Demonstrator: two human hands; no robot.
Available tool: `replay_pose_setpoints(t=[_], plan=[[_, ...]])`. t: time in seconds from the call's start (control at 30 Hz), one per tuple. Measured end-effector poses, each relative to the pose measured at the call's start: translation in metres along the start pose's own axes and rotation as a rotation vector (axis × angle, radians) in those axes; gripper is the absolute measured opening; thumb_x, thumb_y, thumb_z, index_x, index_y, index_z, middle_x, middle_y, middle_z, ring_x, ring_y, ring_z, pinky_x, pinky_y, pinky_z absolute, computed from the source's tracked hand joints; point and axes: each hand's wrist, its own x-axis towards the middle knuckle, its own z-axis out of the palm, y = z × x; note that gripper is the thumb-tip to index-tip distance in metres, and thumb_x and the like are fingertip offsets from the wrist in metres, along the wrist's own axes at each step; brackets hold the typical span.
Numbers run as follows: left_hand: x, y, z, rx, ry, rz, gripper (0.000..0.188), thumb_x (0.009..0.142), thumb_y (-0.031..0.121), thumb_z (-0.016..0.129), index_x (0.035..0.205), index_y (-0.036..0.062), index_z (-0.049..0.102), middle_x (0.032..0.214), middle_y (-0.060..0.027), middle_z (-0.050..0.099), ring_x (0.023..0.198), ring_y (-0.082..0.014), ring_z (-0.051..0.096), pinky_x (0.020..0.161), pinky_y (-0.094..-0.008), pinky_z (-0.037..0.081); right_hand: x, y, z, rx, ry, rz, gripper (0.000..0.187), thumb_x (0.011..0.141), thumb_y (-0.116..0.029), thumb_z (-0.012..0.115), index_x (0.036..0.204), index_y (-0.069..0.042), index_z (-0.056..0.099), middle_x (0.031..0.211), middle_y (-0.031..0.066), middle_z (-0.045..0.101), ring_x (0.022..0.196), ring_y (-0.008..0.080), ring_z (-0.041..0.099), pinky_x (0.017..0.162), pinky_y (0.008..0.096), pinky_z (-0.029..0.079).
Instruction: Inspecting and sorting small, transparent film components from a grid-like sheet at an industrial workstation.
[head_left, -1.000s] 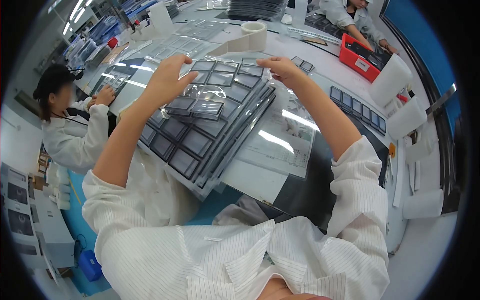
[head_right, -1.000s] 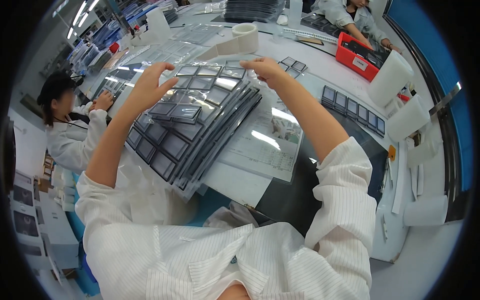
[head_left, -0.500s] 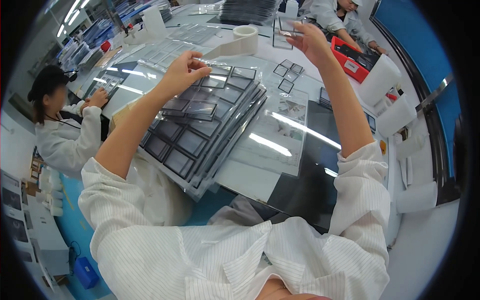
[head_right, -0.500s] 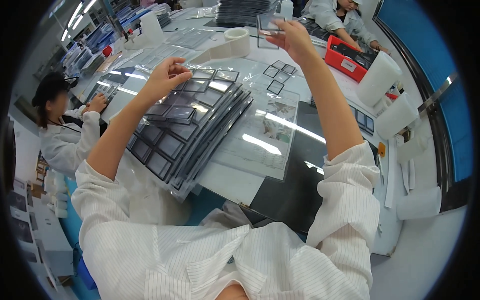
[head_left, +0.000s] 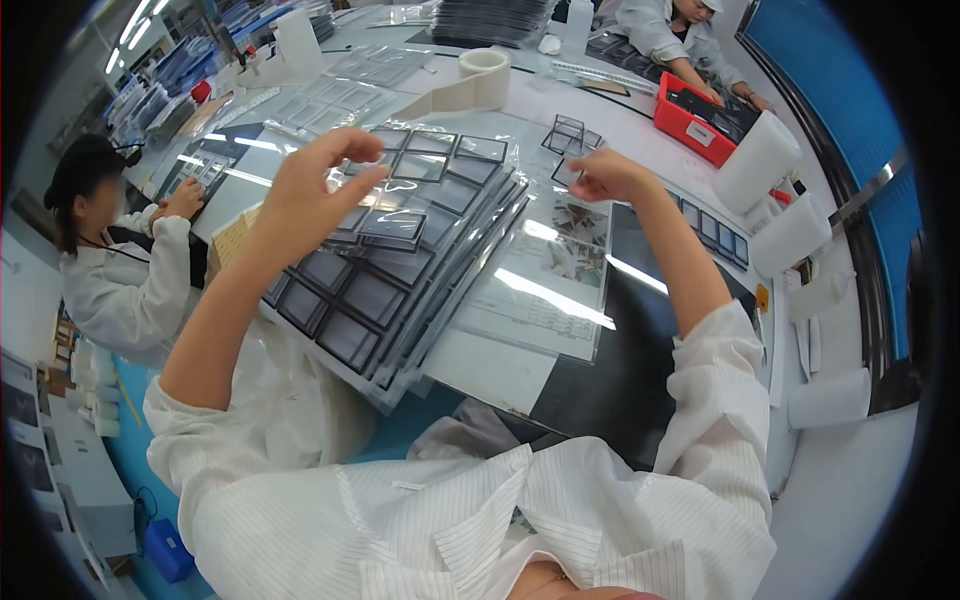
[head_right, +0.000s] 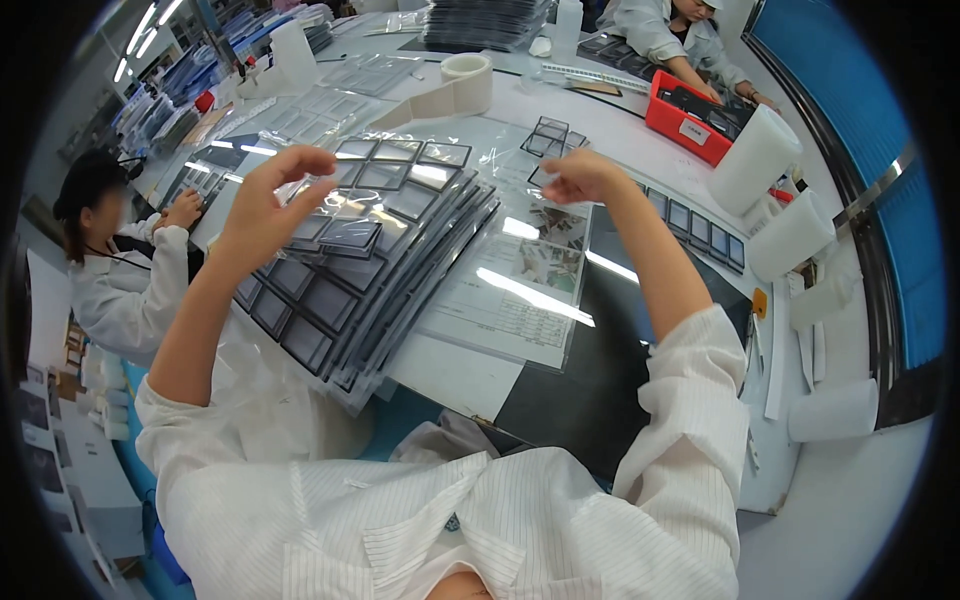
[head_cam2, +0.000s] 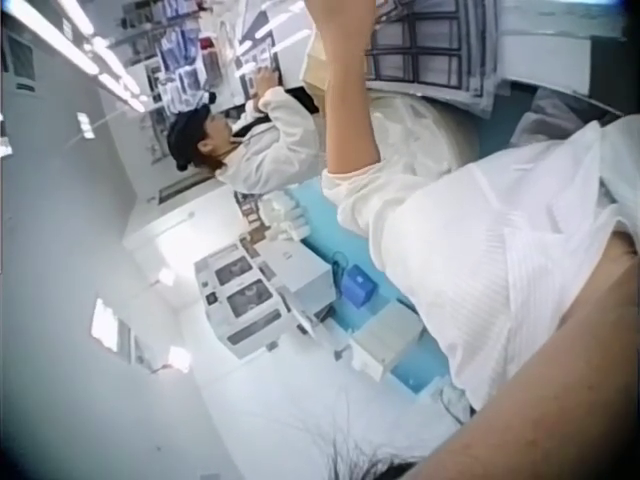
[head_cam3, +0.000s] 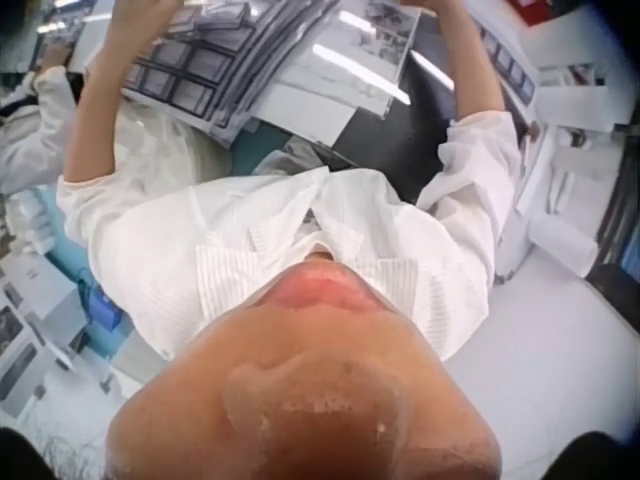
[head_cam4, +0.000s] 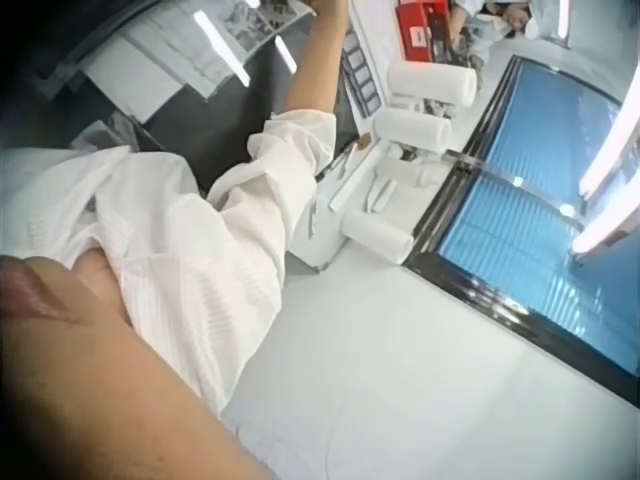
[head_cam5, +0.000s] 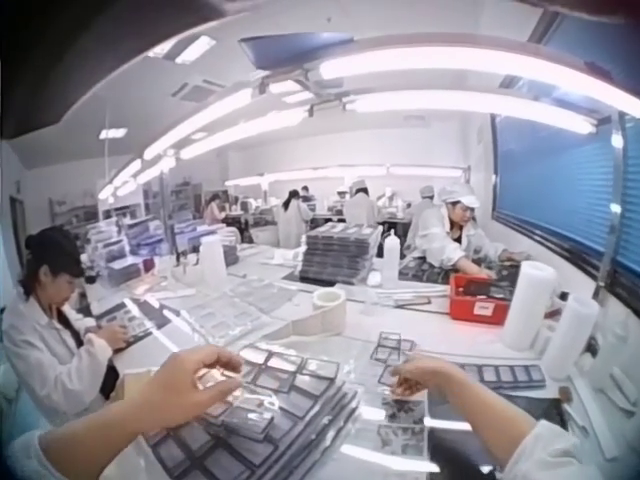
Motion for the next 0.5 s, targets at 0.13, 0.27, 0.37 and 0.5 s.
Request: replay_pose_setpoints(t=[0.13, 0.27, 0.37, 0.5], plan=[[-0.001, -0.013, -0.012, -0.012, 0.02, -0.035, 0.022, 0.092, 0.016, 0.061, 0.108, 0.0018, 0.064, 0.103, -0.0064, 0.067, 0.098, -0.0142, 0.063, 0.094, -0.03, 0.046, -0.027, 0.001, 0.006, -0.291, -0.133, -0.064, 0.032, 0.093, -0.032, 0.061, 0.103, -0.002, 0.061, 0.078, 0.0056, 0.066, 0.067, 0.0105, 0.064, 0.055, 0.0201, 0.051], [0.021, -0.044, -0.005, 0.03, 0.058, 0.02, 0.02, 0.093, 0.015, 0.059, 0.105, 0.0016, 0.064, 0.096, -0.0088, 0.069, 0.091, -0.0165, 0.065, 0.085, -0.0308, 0.05, -0.043, -0.025, 0.054, -0.168, -0.124, -0.286, 0.037, 0.094, -0.043, 0.057, 0.098, -0.006, 0.063, 0.08, 0.0001, 0.062, 0.062, 0.0064, 0.057, 0.051, 0.0205, 0.046], [0.031, -0.046, -0.002, -0.101, 0.033, -0.019, 0.02, 0.094, 0.014, 0.057, 0.105, -0.0002, 0.064, 0.097, -0.0096, 0.069, 0.09, -0.0169, 0.064, 0.082, -0.0305, 0.05, -0.037, -0.043, 0.073, -0.125, 0.004, -0.397, 0.048, 0.089, -0.052, 0.062, 0.098, -0.005, 0.064, 0.077, -0.0021, 0.058, 0.059, 0.0063, 0.049, 0.048, 0.0216, 0.038], [0.022, -0.032, -0.006, -0.051, -0.001, -0.051, 0.021, 0.096, 0.014, 0.055, 0.11, 0.0003, 0.063, 0.102, -0.0058, 0.066, 0.097, -0.0124, 0.062, 0.087, -0.0273, 0.048, -0.033, -0.049, 0.085, -0.309, 0.137, -0.58, 0.043, 0.081, -0.047, 0.074, 0.086, -0.005, 0.066, 0.071, -0.003, 0.058, 0.059, 0.0062, 0.046, 0.05, 0.0223, 0.036]])
